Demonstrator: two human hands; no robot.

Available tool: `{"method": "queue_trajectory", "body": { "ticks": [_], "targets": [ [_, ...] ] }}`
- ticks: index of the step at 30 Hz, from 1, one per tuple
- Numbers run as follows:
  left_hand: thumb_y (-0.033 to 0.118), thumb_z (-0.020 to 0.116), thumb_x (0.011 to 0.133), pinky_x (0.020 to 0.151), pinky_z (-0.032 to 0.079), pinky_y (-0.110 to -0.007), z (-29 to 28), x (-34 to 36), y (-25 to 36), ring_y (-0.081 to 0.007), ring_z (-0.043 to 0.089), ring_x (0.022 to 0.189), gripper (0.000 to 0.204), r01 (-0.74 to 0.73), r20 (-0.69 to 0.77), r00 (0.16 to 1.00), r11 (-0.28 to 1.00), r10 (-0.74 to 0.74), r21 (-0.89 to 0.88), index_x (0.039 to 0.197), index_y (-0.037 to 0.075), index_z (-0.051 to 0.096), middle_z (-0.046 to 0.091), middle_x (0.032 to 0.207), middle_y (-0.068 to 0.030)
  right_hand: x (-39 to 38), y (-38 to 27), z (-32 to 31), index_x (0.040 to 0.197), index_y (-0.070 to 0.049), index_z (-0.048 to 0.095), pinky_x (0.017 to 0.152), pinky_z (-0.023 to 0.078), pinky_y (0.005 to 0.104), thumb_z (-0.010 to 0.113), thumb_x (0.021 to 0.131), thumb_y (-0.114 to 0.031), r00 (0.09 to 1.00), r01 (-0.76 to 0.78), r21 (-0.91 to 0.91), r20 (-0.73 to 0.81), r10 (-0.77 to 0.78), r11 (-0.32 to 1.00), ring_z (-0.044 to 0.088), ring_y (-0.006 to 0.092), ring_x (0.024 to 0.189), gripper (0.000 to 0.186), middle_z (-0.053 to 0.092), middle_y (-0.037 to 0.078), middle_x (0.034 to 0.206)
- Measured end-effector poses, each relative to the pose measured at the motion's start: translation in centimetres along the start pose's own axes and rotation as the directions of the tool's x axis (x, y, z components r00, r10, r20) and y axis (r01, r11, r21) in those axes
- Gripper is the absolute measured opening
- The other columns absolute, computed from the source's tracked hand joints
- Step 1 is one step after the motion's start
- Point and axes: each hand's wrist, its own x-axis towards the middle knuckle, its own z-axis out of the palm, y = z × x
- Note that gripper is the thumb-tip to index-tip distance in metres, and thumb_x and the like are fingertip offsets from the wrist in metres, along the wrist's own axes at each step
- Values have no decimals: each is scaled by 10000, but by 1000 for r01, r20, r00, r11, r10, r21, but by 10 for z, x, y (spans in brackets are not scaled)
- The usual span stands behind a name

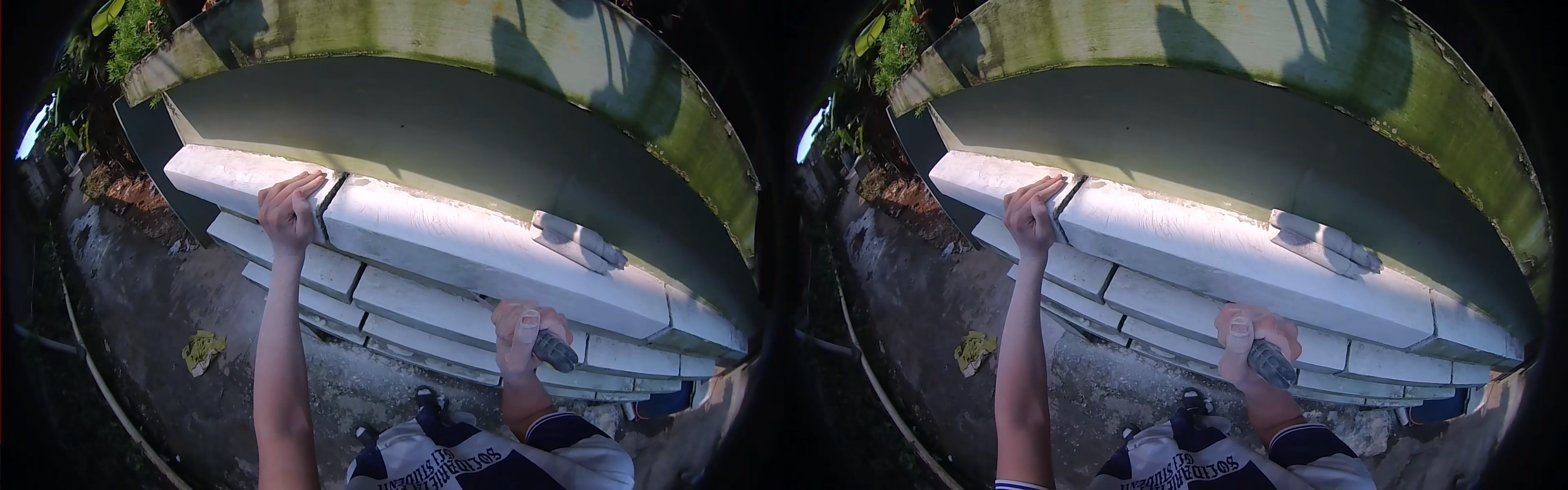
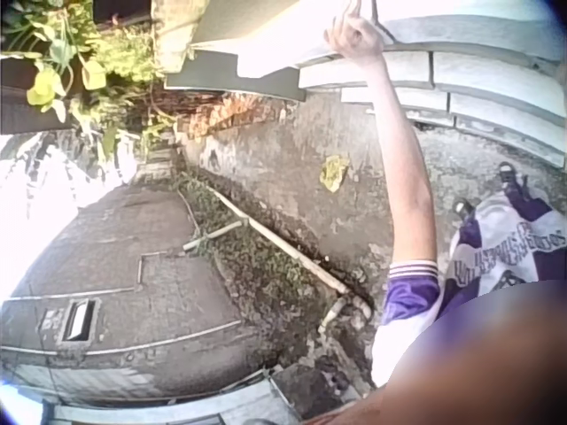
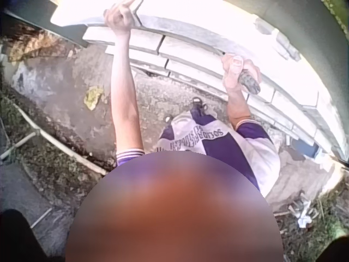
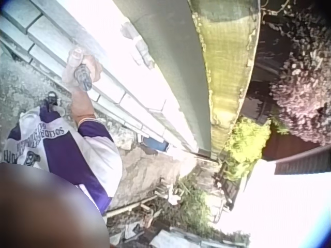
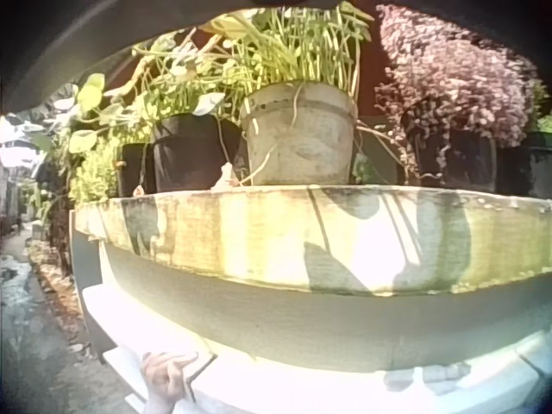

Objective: Smoothing and shaping the edge of white masonry blocks using a hand scraper.

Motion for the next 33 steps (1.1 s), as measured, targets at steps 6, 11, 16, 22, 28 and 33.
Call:
{"method": "queue_trajectory", "body": {
  "ticks": [6,11,16,22,28,33],
  "targets": [
    [125,432,932,873,449,-284,-1,-1,-1,-143,728,1004,384,1,3,1000,1000,-1,-3,968,142,815,791,1012,10,3,6,5,770,-101,362,403,330,281,509,1019,-88,999,-23,-40,-23,22,999,336,94,395,290,396,-6,495],
    [124,437,935,877,449,-280,1,0,-1,-142,729,998,380,11,2,1000,1000,-11,-6,965,145,816,791,1006,9,0,-6,-4,794,-55,373,462,455,338,511,1019,-80,1000,5,17,7,-5,1000,447,149,458,266,490,52,547],
    [123,443,935,881,450,-281,0,0,-2,-142,728,1002,376,19,2,1000,1000,-19,-7,969,146,816,791,1004,10,0,-8,-2,807,-54,369,463,462,341,514,1027,-97,1000,18,13,-20,-18,1000,457,154,452,267,498,58,546],
    [118,450,934,881,449,-281,2,3,2,-141,727,1010,369,3,-3,1000,1000,-3,-7,972,143,816,791,1007,11,-8,24,7,777,-84,355,445,383,312,516,1014,-82,998,-10,-87,-67,4,996,397,124,432,286,448,31,522],
    [121,442,938,881,449,-284,1,-1,0,-143,727,1009,375,19,14,1000,1000,-19,-7,972,144,815,791,1011,18,-12,13,9,771,-108,329,414,314,296,498,1005,-73,980,-3,-55,-199,-8,998,301,99,404,291,381,15,493],
    [131,437,940,882,448,-280,-2,0,-3,-144,727,1004,380,15,-1,1000,1000,-15,-9,969,145,815,791,1013,20,0,-6,4,800,-119,331,403,284,281,461,1030,-101,986,26,-8,-167,-27,1000,275,86,397,265,329,-6,500]
  ]
}}
